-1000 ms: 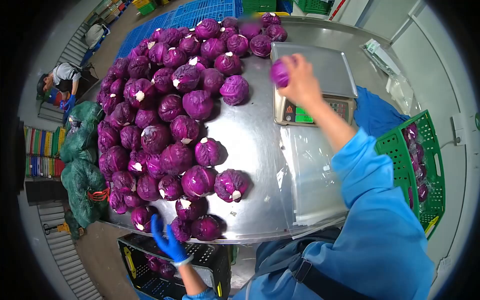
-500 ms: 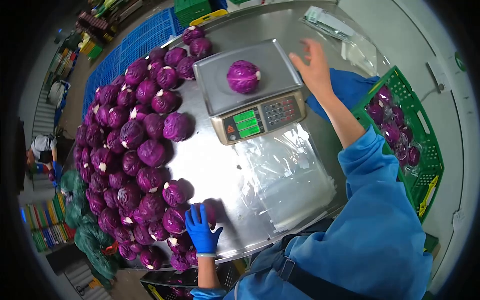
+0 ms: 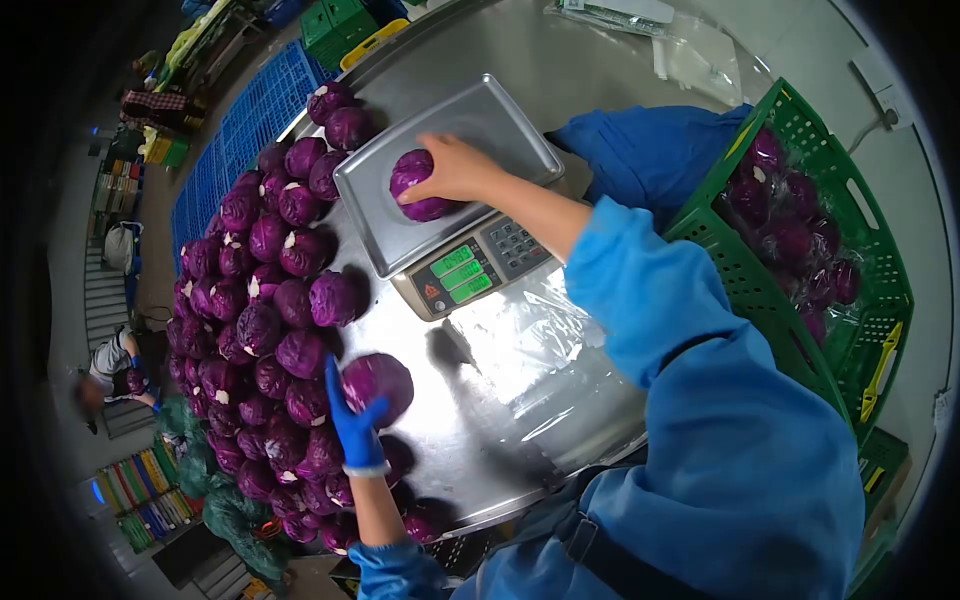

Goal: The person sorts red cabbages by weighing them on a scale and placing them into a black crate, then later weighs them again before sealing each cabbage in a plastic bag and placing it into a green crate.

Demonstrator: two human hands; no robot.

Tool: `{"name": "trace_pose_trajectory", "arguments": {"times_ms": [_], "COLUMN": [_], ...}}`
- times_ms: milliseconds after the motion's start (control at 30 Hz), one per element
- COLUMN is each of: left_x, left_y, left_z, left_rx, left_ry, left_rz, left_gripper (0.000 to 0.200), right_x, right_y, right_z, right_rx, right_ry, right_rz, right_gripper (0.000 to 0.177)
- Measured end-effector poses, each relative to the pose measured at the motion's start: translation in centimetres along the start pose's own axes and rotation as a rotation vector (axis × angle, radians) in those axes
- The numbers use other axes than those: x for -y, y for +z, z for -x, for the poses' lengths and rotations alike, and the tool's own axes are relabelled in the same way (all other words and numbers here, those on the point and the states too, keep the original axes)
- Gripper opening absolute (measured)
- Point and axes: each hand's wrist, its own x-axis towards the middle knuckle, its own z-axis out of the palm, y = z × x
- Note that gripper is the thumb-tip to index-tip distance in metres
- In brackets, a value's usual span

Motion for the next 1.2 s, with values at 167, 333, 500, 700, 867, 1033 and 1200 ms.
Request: {"name": "trace_pose_trajectory", "arguments": {"times_ms": [167, 333, 500, 700, 867, 1033, 1200], "left_x": [-5.0, -3.7, -3.7, -2.9, 2.0, 6.9, 7.4], "left_y": [8.1, 13.8, 12.3, -3.9, -13.1, -17.9, -13.3], "left_z": [-12.7, -19.0, -18.8, -7.1, 7.8, 20.4, 26.7], "left_rx": [0.094, 0.099, 0.119, -0.338, -0.731, -0.858, -0.844], "left_ry": [0.373, 0.550, 0.627, 0.427, 0.240, 0.047, -0.110], "left_rz": [-0.130, -0.570, -0.400, -0.185, -0.550, -0.494, -0.168], "left_gripper": [0.104, 0.112, 0.105, 0.054, 0.041, 0.041, 0.046], "right_x": [-1.3, -4.3, -9.6, -8.1, -0.1, 1.1, 3.2], "right_y": [-1.8, -7.9, -10.2, -11.6, -8.4, -0.3, -0.6], "right_z": [1.8, 16.2, 29.1, 29.6, 13.3, 0.0, 1.2], "right_rx": [0.118, -0.024, -0.153, 0.113, -0.119, -0.033, 0.245], "right_ry": [0.198, 0.333, 0.493, 0.114, -0.145, -0.070, 0.137], "right_rz": [-0.642, -0.863, -0.449, 0.467, 0.056, 0.132, -0.590], "right_gripper": [0.073, 0.076, 0.080, 0.080, 0.088, 0.096, 0.066]}}
